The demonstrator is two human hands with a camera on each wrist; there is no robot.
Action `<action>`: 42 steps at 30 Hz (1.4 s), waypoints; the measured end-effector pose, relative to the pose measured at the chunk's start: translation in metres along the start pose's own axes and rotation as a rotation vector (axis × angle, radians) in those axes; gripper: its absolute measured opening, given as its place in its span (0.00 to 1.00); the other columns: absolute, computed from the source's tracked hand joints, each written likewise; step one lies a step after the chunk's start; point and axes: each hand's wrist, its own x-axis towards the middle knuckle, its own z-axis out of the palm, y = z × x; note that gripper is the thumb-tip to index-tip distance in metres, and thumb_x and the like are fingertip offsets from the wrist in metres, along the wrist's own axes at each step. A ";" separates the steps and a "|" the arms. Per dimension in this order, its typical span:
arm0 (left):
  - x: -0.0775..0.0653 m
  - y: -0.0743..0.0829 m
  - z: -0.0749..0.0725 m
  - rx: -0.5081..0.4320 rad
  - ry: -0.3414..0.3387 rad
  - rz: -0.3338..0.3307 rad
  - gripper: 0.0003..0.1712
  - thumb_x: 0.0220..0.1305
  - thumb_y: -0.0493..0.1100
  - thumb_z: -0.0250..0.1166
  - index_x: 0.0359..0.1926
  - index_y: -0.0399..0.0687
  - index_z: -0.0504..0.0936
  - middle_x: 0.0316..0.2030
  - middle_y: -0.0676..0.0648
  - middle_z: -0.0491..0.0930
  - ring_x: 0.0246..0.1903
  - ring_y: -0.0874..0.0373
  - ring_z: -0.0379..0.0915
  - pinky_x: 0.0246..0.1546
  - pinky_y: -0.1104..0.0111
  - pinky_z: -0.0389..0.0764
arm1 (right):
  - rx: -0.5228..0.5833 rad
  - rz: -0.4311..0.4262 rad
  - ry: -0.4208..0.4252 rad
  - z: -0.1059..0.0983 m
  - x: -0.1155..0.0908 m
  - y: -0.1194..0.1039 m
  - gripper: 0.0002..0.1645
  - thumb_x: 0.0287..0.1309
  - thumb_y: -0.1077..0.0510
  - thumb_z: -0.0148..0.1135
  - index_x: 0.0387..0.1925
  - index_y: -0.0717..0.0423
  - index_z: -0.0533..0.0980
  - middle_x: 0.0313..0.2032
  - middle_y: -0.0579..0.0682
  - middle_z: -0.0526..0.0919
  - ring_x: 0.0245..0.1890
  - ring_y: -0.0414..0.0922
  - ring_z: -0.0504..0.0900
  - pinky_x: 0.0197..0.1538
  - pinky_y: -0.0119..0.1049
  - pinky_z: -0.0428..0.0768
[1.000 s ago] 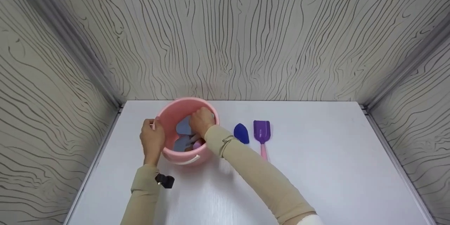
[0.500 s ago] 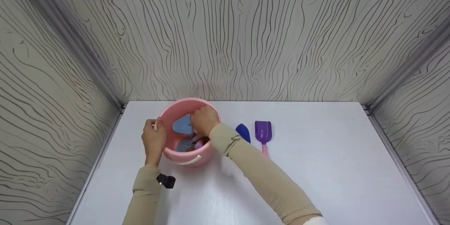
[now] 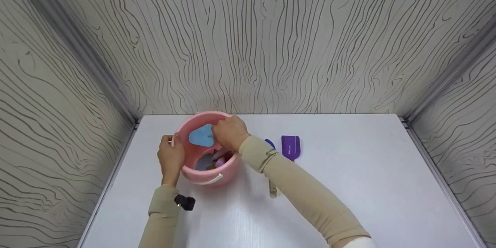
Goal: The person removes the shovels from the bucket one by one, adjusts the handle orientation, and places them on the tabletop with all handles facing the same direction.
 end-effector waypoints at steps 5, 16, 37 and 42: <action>-0.001 -0.003 0.002 0.005 -0.006 -0.011 0.26 0.84 0.50 0.47 0.63 0.32 0.73 0.54 0.28 0.80 0.50 0.37 0.79 0.49 0.46 0.80 | 0.043 -0.015 0.024 0.001 -0.014 0.005 0.13 0.79 0.47 0.58 0.52 0.47 0.83 0.30 0.45 0.83 0.30 0.43 0.81 0.45 0.39 0.88; 0.000 -0.002 -0.001 0.013 0.004 -0.008 0.25 0.84 0.50 0.47 0.63 0.32 0.73 0.55 0.28 0.80 0.51 0.37 0.80 0.51 0.47 0.81 | 0.281 -0.009 0.144 -0.003 -0.040 0.008 0.18 0.78 0.41 0.60 0.54 0.48 0.82 0.31 0.45 0.85 0.27 0.46 0.79 0.45 0.41 0.85; 0.001 -0.001 0.002 -0.008 -0.013 -0.007 0.25 0.85 0.52 0.48 0.61 0.33 0.73 0.54 0.28 0.80 0.51 0.37 0.79 0.51 0.47 0.79 | 0.586 0.149 0.342 0.034 -0.105 0.097 0.21 0.82 0.44 0.53 0.55 0.54 0.83 0.41 0.51 0.90 0.39 0.49 0.87 0.49 0.53 0.86; 0.002 -0.002 -0.001 -0.007 -0.018 -0.002 0.26 0.85 0.52 0.47 0.62 0.32 0.72 0.55 0.27 0.79 0.52 0.36 0.78 0.53 0.46 0.78 | 0.641 0.211 0.347 0.045 -0.124 0.114 0.21 0.82 0.45 0.54 0.56 0.56 0.82 0.37 0.51 0.88 0.31 0.44 0.79 0.42 0.50 0.84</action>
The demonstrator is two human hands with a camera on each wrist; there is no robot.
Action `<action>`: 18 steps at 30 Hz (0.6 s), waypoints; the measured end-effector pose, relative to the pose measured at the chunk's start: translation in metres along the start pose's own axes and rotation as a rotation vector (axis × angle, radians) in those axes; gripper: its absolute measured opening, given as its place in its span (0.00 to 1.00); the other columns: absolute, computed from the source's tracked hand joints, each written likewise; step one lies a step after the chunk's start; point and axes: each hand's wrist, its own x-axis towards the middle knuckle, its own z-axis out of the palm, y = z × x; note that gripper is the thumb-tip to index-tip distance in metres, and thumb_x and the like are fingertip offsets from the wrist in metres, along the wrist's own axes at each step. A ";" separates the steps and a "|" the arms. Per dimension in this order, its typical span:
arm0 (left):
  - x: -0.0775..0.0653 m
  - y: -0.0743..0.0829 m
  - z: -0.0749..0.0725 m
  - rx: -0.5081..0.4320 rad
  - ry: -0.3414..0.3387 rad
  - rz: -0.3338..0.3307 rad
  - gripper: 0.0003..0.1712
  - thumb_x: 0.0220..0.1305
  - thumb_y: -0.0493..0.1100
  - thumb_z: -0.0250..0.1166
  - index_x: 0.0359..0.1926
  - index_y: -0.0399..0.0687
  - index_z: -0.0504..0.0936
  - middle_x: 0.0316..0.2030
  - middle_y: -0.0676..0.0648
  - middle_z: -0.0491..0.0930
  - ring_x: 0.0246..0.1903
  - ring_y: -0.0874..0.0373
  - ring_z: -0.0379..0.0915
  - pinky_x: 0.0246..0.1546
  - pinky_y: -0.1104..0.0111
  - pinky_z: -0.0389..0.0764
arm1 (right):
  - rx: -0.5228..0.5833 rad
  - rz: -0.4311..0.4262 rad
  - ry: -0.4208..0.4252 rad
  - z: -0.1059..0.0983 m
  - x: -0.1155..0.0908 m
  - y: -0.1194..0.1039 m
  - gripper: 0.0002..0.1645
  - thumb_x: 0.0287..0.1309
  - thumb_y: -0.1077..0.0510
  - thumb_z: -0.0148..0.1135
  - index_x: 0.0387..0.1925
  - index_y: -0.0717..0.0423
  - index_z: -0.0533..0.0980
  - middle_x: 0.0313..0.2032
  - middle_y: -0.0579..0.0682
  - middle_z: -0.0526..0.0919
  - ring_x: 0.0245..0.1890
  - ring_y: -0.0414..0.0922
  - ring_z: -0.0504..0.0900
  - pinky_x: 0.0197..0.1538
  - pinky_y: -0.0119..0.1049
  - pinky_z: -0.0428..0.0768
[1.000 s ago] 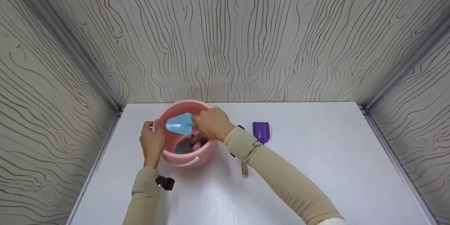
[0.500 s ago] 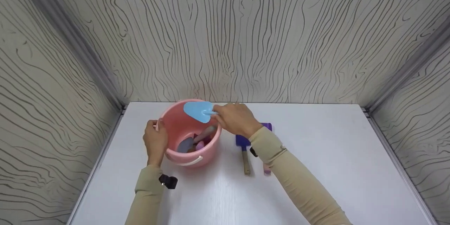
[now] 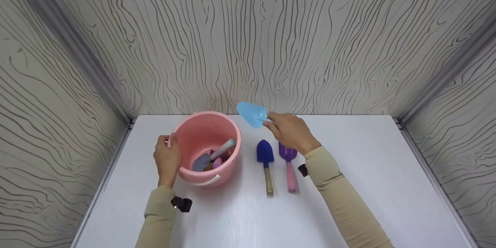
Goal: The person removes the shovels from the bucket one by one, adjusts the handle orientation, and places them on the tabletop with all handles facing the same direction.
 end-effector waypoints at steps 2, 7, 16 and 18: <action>-0.001 0.000 0.000 0.000 0.000 0.003 0.26 0.86 0.52 0.47 0.63 0.32 0.72 0.55 0.27 0.79 0.52 0.36 0.78 0.53 0.45 0.78 | 0.026 0.044 0.004 -0.002 -0.008 0.010 0.21 0.82 0.45 0.54 0.56 0.57 0.82 0.35 0.50 0.86 0.29 0.42 0.76 0.39 0.46 0.81; -0.004 -0.001 0.000 -0.007 0.013 0.035 0.27 0.86 0.53 0.48 0.63 0.32 0.73 0.53 0.27 0.80 0.50 0.36 0.79 0.51 0.46 0.79 | 0.116 0.136 0.029 0.001 -0.027 0.030 0.18 0.82 0.48 0.56 0.53 0.59 0.80 0.25 0.45 0.77 0.22 0.39 0.70 0.29 0.39 0.72; -0.004 -0.002 0.000 0.000 0.027 0.055 0.28 0.86 0.55 0.47 0.62 0.32 0.74 0.51 0.28 0.80 0.47 0.38 0.80 0.48 0.47 0.79 | 0.195 0.223 0.084 0.015 -0.049 0.053 0.17 0.83 0.52 0.54 0.55 0.62 0.78 0.25 0.46 0.76 0.21 0.39 0.70 0.25 0.35 0.70; -0.004 -0.002 0.000 -0.004 0.027 0.050 0.28 0.85 0.54 0.47 0.62 0.32 0.74 0.51 0.28 0.80 0.47 0.37 0.79 0.48 0.46 0.78 | 0.208 0.243 0.095 0.015 -0.054 0.059 0.18 0.83 0.53 0.54 0.55 0.64 0.78 0.25 0.47 0.76 0.21 0.39 0.70 0.24 0.34 0.69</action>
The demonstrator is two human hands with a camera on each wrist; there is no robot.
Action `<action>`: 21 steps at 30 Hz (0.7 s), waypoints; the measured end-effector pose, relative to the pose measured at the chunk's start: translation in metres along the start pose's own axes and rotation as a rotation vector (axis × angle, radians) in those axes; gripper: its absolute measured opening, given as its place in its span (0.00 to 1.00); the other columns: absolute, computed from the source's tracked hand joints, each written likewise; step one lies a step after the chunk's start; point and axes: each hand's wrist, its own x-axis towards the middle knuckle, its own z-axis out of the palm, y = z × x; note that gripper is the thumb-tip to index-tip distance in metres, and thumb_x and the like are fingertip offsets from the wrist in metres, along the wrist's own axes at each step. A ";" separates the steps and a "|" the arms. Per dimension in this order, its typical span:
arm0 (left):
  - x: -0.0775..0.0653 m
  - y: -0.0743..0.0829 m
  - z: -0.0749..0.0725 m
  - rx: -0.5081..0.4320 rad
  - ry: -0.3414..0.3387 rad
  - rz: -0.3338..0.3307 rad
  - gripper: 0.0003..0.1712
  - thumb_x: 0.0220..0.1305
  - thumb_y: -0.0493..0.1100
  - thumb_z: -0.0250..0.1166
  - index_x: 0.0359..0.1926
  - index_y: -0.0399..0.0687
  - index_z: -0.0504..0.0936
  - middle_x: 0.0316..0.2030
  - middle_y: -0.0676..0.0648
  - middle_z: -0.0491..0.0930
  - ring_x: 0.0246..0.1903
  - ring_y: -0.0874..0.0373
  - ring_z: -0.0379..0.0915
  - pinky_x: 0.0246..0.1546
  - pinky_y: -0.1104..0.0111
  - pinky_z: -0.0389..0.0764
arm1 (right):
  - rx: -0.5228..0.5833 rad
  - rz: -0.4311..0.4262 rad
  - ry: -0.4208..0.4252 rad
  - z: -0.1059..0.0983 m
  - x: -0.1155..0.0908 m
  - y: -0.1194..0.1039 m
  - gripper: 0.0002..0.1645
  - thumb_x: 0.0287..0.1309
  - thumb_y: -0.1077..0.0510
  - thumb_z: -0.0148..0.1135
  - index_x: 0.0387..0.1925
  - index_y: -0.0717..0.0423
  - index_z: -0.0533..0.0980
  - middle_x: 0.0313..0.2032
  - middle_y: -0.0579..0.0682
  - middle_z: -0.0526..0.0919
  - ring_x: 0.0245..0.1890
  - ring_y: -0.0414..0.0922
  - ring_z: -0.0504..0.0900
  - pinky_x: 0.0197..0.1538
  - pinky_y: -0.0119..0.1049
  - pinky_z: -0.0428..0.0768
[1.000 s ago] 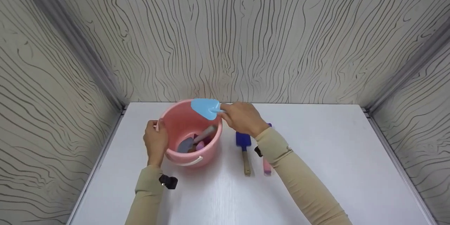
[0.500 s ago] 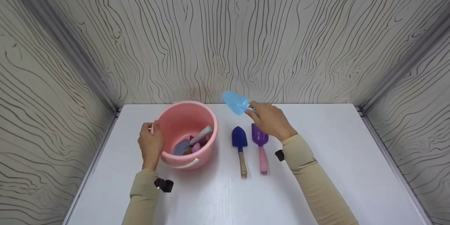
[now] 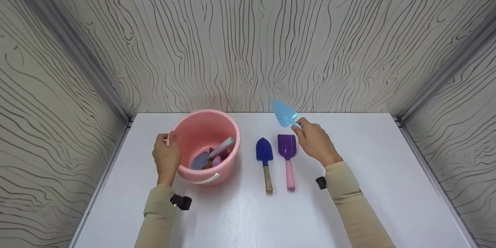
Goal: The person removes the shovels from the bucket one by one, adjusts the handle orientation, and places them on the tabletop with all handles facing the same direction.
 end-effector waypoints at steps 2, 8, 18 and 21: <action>0.001 0.000 0.001 -0.006 -0.002 -0.006 0.28 0.85 0.54 0.48 0.62 0.32 0.74 0.52 0.27 0.80 0.48 0.37 0.79 0.50 0.46 0.78 | 0.009 0.016 0.008 -0.002 -0.004 0.008 0.18 0.83 0.54 0.53 0.55 0.66 0.77 0.25 0.48 0.76 0.21 0.40 0.70 0.24 0.33 0.69; 0.001 0.002 0.000 -0.012 -0.015 -0.019 0.27 0.85 0.53 0.47 0.62 0.32 0.73 0.53 0.27 0.79 0.51 0.36 0.78 0.53 0.45 0.78 | 0.050 0.094 0.014 -0.005 -0.018 0.033 0.19 0.83 0.56 0.53 0.56 0.71 0.75 0.29 0.53 0.79 0.24 0.42 0.72 0.25 0.33 0.71; 0.001 0.003 -0.001 -0.013 -0.016 -0.032 0.26 0.85 0.53 0.48 0.62 0.32 0.73 0.54 0.27 0.79 0.52 0.36 0.78 0.53 0.45 0.77 | 0.070 0.167 0.000 0.005 -0.034 0.056 0.19 0.82 0.58 0.52 0.58 0.73 0.73 0.33 0.57 0.82 0.26 0.44 0.74 0.28 0.34 0.73; 0.000 0.003 0.001 -0.017 -0.012 -0.030 0.26 0.85 0.53 0.48 0.62 0.33 0.73 0.53 0.28 0.80 0.50 0.38 0.79 0.51 0.47 0.78 | 0.066 0.166 0.014 0.008 -0.037 0.062 0.19 0.82 0.59 0.52 0.58 0.74 0.74 0.33 0.57 0.82 0.26 0.44 0.74 0.28 0.34 0.73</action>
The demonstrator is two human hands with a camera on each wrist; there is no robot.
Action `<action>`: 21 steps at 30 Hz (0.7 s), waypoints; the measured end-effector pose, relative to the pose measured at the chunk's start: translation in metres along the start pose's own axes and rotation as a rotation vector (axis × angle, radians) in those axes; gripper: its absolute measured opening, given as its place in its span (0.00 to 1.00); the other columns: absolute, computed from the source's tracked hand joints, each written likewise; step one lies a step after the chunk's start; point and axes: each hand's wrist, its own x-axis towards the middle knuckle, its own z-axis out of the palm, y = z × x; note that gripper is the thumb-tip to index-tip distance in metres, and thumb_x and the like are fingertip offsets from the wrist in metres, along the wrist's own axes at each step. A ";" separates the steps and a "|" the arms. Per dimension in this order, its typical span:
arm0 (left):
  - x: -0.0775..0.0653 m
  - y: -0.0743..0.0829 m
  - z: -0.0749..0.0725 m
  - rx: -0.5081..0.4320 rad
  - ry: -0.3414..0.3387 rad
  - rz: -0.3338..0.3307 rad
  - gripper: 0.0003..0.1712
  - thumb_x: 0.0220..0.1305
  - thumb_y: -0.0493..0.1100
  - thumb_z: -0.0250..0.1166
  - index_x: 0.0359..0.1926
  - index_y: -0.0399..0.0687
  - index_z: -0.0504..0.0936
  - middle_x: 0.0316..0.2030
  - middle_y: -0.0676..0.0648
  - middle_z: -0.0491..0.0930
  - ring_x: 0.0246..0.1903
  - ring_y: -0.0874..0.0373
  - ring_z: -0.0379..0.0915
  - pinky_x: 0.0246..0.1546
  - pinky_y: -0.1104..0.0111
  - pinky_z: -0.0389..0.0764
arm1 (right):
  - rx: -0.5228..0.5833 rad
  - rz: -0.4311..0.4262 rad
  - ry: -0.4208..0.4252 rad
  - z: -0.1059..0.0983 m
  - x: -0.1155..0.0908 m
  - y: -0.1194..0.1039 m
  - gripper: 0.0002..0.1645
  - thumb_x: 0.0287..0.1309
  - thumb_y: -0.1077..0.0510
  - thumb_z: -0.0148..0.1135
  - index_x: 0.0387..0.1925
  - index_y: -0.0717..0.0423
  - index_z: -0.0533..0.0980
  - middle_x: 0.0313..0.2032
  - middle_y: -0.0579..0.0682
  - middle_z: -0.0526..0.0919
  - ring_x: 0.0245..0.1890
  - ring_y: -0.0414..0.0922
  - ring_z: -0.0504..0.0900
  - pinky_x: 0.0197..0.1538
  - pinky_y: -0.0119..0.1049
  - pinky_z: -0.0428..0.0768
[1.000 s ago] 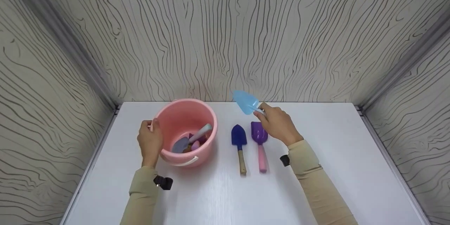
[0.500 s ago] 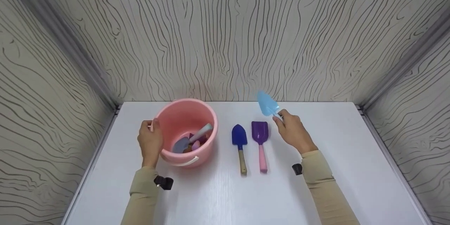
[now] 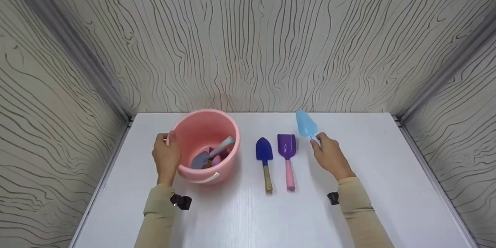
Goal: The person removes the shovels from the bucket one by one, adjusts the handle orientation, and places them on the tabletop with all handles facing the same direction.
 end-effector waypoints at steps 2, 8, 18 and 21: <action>0.000 -0.001 0.000 -0.001 0.000 -0.004 0.26 0.85 0.52 0.48 0.62 0.33 0.73 0.53 0.28 0.80 0.49 0.38 0.79 0.50 0.48 0.79 | 0.003 0.005 0.004 0.003 -0.002 0.004 0.19 0.82 0.59 0.52 0.58 0.74 0.74 0.34 0.58 0.83 0.27 0.45 0.75 0.29 0.34 0.74; 0.002 0.001 -0.002 -0.007 -0.025 -0.033 0.26 0.86 0.53 0.47 0.63 0.34 0.72 0.56 0.29 0.79 0.53 0.38 0.77 0.55 0.47 0.78 | 0.024 0.060 0.004 0.009 -0.007 0.014 0.21 0.81 0.60 0.51 0.61 0.76 0.71 0.36 0.60 0.82 0.29 0.46 0.77 0.31 0.35 0.75; 0.001 0.000 0.000 0.008 -0.011 -0.010 0.26 0.86 0.53 0.47 0.62 0.33 0.72 0.57 0.27 0.79 0.53 0.36 0.78 0.55 0.45 0.78 | 0.046 0.136 -0.022 0.025 -0.016 0.028 0.20 0.81 0.60 0.51 0.59 0.75 0.71 0.35 0.60 0.80 0.32 0.47 0.78 0.34 0.37 0.76; 0.000 -0.001 0.000 -0.005 -0.018 -0.014 0.26 0.86 0.53 0.47 0.63 0.32 0.71 0.58 0.27 0.78 0.55 0.35 0.78 0.57 0.44 0.78 | 0.050 0.144 -0.009 0.032 -0.018 0.033 0.20 0.81 0.60 0.51 0.59 0.76 0.71 0.41 0.65 0.83 0.34 0.49 0.80 0.36 0.39 0.78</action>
